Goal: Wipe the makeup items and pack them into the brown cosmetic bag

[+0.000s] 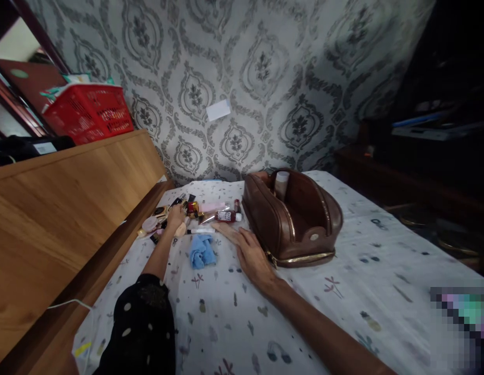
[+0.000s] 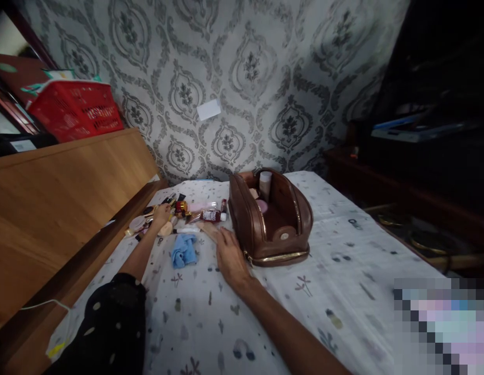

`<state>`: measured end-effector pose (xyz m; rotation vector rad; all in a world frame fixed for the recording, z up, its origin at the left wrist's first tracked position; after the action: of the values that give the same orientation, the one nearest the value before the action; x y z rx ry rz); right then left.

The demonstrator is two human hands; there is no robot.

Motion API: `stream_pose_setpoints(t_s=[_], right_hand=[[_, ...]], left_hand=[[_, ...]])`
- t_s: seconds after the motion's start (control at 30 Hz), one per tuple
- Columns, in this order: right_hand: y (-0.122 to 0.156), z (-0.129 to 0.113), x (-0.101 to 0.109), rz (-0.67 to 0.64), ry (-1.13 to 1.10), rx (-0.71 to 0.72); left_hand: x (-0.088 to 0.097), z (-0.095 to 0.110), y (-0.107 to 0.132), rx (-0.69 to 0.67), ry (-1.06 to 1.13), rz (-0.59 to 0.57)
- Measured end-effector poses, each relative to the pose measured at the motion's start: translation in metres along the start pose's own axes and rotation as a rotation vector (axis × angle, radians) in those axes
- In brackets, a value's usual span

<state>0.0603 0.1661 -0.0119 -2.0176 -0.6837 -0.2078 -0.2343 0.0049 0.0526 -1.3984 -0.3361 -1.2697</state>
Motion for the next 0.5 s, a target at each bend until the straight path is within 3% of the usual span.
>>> stream_pose_setpoints(t_s=[0.33,0.5], right_hand=[[0.000,0.004,0.001,0.000,0.038,0.039],[0.000,0.002,0.002,-0.013,0.021,0.017]], left_hand=[[-0.013,0.021,0.010,-0.148,-0.081,-0.080],[-0.003,0.008,-0.006,-0.112,-0.105,-0.017]])
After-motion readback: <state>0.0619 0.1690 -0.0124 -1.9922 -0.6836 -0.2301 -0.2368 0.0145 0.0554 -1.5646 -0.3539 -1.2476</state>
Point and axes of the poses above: each hand's wrist, its own y-axis away from the middle knuckle, its own x-axis out of the back of the hand, z = x × y, the point moved 4 cm from there along -y, towards the middle knuckle, and after that the axes turned 15 degrees about z, right-handed, at the moved point
